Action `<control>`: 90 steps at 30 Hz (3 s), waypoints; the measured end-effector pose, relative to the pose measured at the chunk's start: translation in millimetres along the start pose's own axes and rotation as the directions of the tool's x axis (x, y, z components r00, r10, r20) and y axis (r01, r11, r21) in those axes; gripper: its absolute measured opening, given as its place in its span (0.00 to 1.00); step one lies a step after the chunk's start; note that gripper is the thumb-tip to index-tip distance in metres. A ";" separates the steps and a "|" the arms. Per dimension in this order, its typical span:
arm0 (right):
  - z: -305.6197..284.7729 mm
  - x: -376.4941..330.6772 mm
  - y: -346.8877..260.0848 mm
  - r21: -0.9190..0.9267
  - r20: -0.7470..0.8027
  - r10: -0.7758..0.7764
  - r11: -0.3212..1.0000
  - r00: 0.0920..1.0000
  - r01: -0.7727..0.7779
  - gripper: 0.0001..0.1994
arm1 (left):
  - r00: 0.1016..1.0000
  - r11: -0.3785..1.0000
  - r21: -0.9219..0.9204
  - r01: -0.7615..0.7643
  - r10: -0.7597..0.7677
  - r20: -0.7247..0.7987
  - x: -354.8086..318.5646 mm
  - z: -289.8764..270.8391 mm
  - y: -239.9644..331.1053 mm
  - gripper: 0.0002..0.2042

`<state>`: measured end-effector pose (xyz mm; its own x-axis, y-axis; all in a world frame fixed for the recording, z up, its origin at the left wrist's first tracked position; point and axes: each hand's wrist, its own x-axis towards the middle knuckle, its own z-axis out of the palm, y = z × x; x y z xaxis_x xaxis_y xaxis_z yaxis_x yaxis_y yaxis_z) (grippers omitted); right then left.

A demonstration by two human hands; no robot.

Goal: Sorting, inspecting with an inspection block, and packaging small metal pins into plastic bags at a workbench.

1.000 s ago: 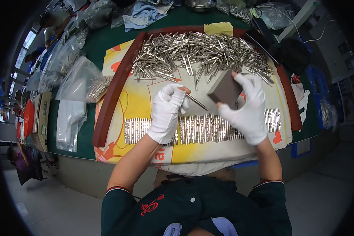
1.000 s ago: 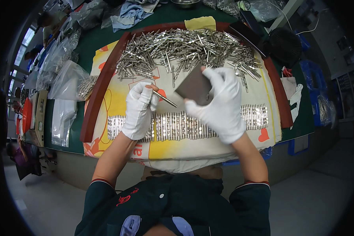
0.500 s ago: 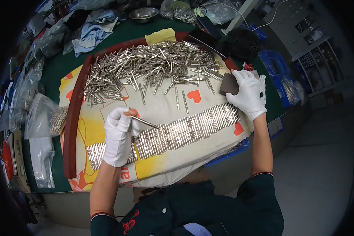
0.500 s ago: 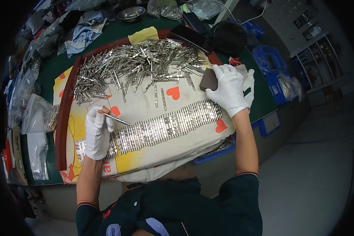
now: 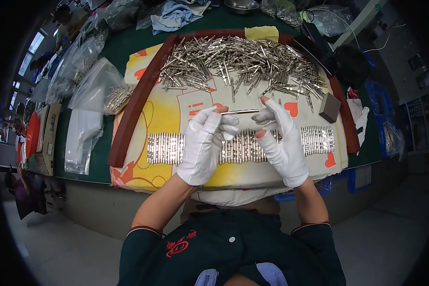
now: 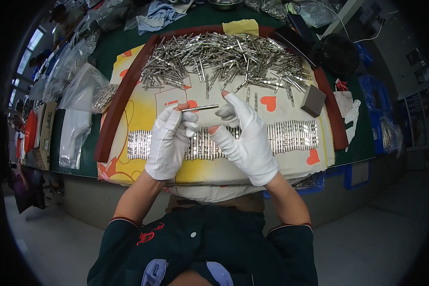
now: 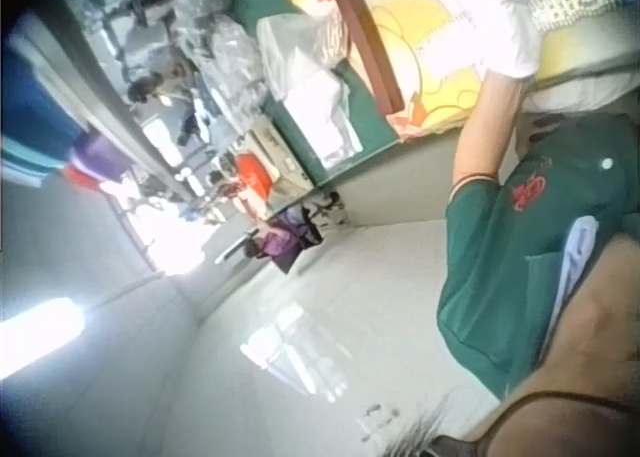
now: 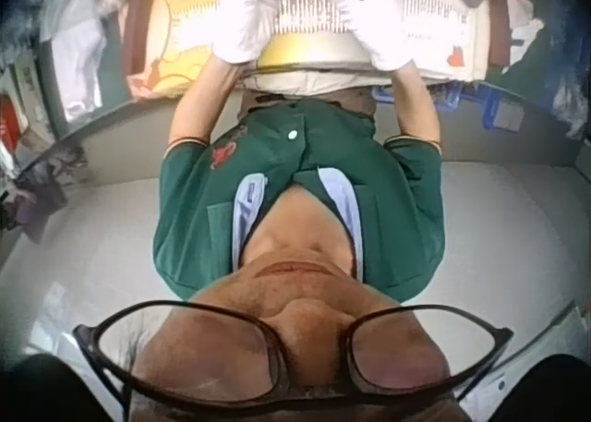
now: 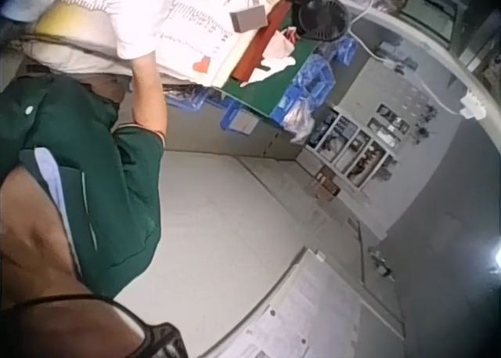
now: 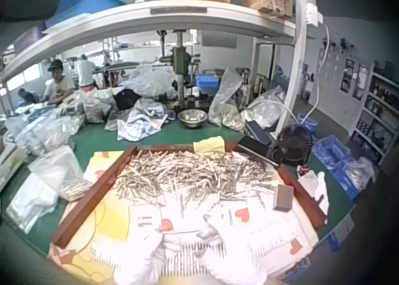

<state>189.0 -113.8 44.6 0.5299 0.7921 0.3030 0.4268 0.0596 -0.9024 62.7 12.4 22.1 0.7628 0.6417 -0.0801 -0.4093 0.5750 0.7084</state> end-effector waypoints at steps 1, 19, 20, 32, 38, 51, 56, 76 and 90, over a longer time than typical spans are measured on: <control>17.2 -0.5 0.8 0.045 -0.023 0.005 0.999 1.000 -0.004 0.34 | 1.000 0.999 -0.041 -0.010 0.009 -0.024 -7.8 0.3 -2.2 0.12; 41.9 15.7 -17.0 0.421 0.272 0.322 0.808 0.907 -0.413 0.23 | 0.877 0.801 0.526 -0.286 0.441 -0.194 -73.3 -9.0 -19.6 0.05; 42.0 16.4 -22.3 0.397 0.293 0.346 0.804 0.891 -0.443 0.19 | 0.849 0.704 0.635 -0.318 0.510 -0.141 -75.1 -15.9 -20.8 0.05; 54.9 38.1 5.6 -0.323 0.587 0.257 0.944 0.768 -0.069 0.07 | 0.716 0.139 0.935 -0.328 0.681 0.150 -99.1 -57.3 17.4 0.16; 55.4 28.3 -5.0 -0.513 0.393 0.005 0.831 0.919 0.215 0.09 | 0.723 0.094 0.969 -0.229 0.682 0.105 -105.9 -79.7 24.7 0.15; 69.8 27.3 26.2 -0.655 0.377 -0.128 0.663 0.917 0.362 0.15 | 0.637 -0.031 0.992 -0.122 0.764 0.102 -80.9 -123.2 49.0 0.12; 66.1 24.3 30.2 -0.559 0.365 -0.170 0.746 0.915 0.362 0.16 | 0.666 0.019 0.992 -0.121 0.743 0.067 -78.3 -128.5 40.6 0.11; 41.4 -9.7 14.5 -0.602 0.561 -0.213 0.559 0.800 0.570 0.13 | 0.788 -0.248 0.966 0.074 0.608 0.096 -72.0 -120.1 64.4 0.10; 42.9 15.5 -5.3 -0.549 0.726 -0.197 0.412 0.659 0.728 0.05 | 0.826 -0.320 0.940 0.116 0.557 0.088 -72.3 -124.5 66.2 0.10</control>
<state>163.5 -75.8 41.0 -0.2669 0.9512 0.1551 0.9634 0.2675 0.0173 -81.8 67.3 -12.5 0.4460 0.8056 0.3901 0.6900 -0.5870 0.4234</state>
